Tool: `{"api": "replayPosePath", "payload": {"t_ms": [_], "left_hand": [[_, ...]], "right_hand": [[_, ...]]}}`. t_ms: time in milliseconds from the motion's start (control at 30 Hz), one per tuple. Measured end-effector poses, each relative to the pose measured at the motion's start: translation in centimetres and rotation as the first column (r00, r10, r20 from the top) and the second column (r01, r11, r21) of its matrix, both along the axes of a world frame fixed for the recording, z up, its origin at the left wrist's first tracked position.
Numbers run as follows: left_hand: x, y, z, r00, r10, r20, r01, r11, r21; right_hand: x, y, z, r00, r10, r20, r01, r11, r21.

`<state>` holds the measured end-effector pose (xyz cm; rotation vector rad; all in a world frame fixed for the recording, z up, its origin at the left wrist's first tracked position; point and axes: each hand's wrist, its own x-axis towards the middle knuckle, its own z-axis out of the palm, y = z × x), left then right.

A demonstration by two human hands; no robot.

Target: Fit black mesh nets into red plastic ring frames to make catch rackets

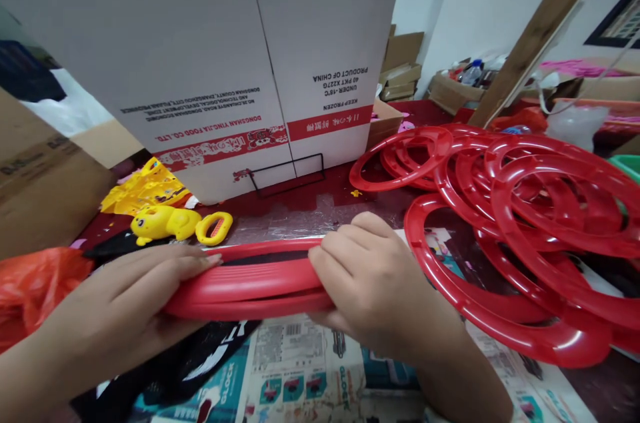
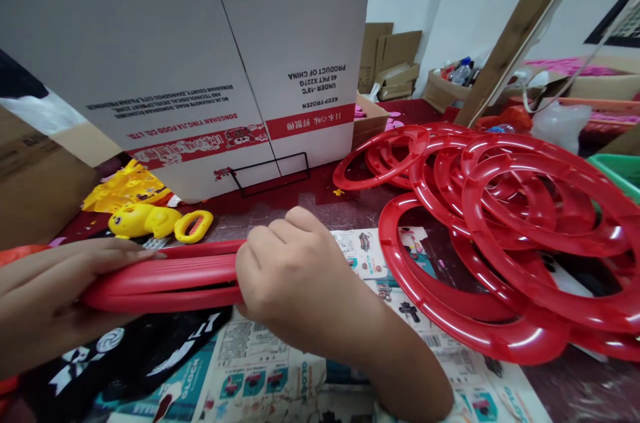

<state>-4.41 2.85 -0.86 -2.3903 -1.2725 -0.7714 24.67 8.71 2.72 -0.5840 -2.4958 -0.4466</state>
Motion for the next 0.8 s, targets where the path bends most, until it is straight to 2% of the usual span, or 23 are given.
{"api": "replayPosePath", "payload": {"t_ms": [33, 100, 200, 267, 367, 433, 500, 567, 600, 700, 800], "left_hand": [[0.2, 0.0, -0.1, 1.000, 0.003, -0.024, -0.002, 0.998, 0.058], [1.5, -0.3, 0.3, 0.995, 0.024, -0.094, -0.016, 0.996, 0.088], [4.2, -1.1, 1.5, 0.969, -0.104, -0.226, 0.109, 0.994, 0.009], [5.0, -1.4, 2.1, 0.943, -0.177, -0.280, 0.172, 0.984, -0.043], [3.2, -1.2, 1.7, 0.961, -0.164, -0.224, 0.154, 0.986, -0.060], [0.4, -0.7, 0.6, 0.985, -0.064, -0.158, 0.061, 0.998, -0.026], [-2.7, 0.1, -1.1, 0.996, 0.008, -0.092, -0.003, 0.998, 0.058], [-5.1, 0.9, -2.8, 0.999, 0.001, -0.045, 0.007, 0.986, 0.168], [-6.0, 1.2, -3.5, 0.999, 0.029, -0.017, -0.025, 0.985, 0.172], [-6.2, 1.8, -4.0, 0.995, 0.091, 0.041, -0.096, 0.984, 0.153], [-3.3, 1.8, -2.1, 0.997, 0.054, 0.061, -0.063, 0.986, 0.155]], "right_hand": [[-0.4, -0.1, -0.2, 1.000, 0.010, -0.009, -0.010, 1.000, 0.022], [-1.2, -0.5, -0.6, 0.999, 0.033, -0.029, -0.032, 0.999, 0.040], [-2.0, -1.2, -0.9, 0.996, 0.080, -0.034, -0.078, 0.996, 0.048], [-1.8, -1.3, -0.9, 0.996, 0.086, -0.019, -0.086, 0.996, 0.013], [-0.7, -0.5, -0.5, 0.999, 0.017, 0.046, -0.010, 0.989, -0.150], [0.0, 0.5, -0.4, 0.998, 0.006, 0.066, 0.010, 0.971, -0.239], [0.3, 1.3, -0.4, 1.000, 0.024, 0.012, -0.021, 0.976, -0.217], [0.1, 1.8, -0.6, 0.998, 0.046, -0.049, -0.052, 0.991, -0.123], [-0.1, 1.8, -0.7, 0.996, 0.064, -0.067, -0.069, 0.995, -0.078], [-0.7, 1.8, -1.0, 0.990, 0.115, -0.079, -0.116, 0.993, -0.015], [-1.1, 1.6, -1.4, 0.989, 0.109, -0.104, -0.111, 0.994, -0.005]]}}
